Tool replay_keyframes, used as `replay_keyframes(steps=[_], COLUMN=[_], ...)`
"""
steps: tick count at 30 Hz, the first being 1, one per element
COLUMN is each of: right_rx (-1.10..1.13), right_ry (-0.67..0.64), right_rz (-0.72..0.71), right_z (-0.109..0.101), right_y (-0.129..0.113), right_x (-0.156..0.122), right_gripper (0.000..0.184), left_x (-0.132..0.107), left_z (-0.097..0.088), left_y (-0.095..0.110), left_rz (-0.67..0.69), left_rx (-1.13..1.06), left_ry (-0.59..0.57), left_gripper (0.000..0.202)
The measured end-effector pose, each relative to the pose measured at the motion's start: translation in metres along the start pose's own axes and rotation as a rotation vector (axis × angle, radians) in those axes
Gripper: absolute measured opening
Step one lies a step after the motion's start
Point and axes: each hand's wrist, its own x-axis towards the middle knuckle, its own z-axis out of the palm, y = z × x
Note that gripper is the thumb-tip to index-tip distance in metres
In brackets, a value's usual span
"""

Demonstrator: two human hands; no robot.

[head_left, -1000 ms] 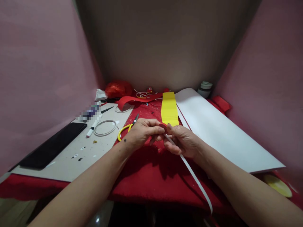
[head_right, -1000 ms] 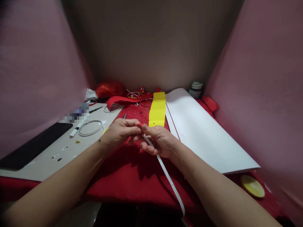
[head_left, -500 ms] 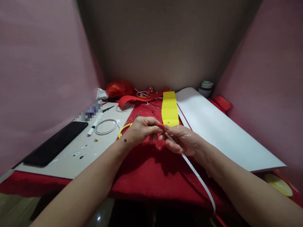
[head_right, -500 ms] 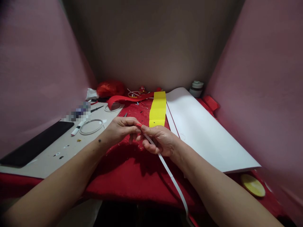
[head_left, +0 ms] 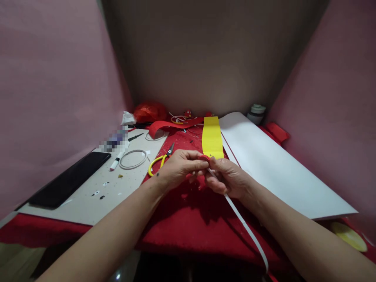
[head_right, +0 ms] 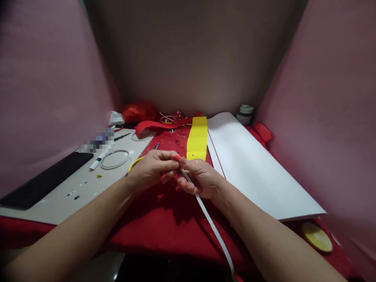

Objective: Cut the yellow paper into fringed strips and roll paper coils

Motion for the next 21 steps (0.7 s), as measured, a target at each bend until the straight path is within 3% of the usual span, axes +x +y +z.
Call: replay_keyframes(steps=[5,21], right_rx=[-0.045,-0.030], right_ry=[0.013,0.116], right_rz=[-0.024,0.089], right_z=[-0.002,-0.003], right_y=[0.003,-0.004], right_x=[0.001,-0.001], right_gripper=[0.050,0.042], left_x=[0.000,-0.003], left_z=[0.003,-0.005], left_y=[-0.003,0.007], left_rz=[0.028,0.246], left_rx=[-0.022,0.591], left_ry=[-0.001,0.185], left_gripper=[0.017,0.015])
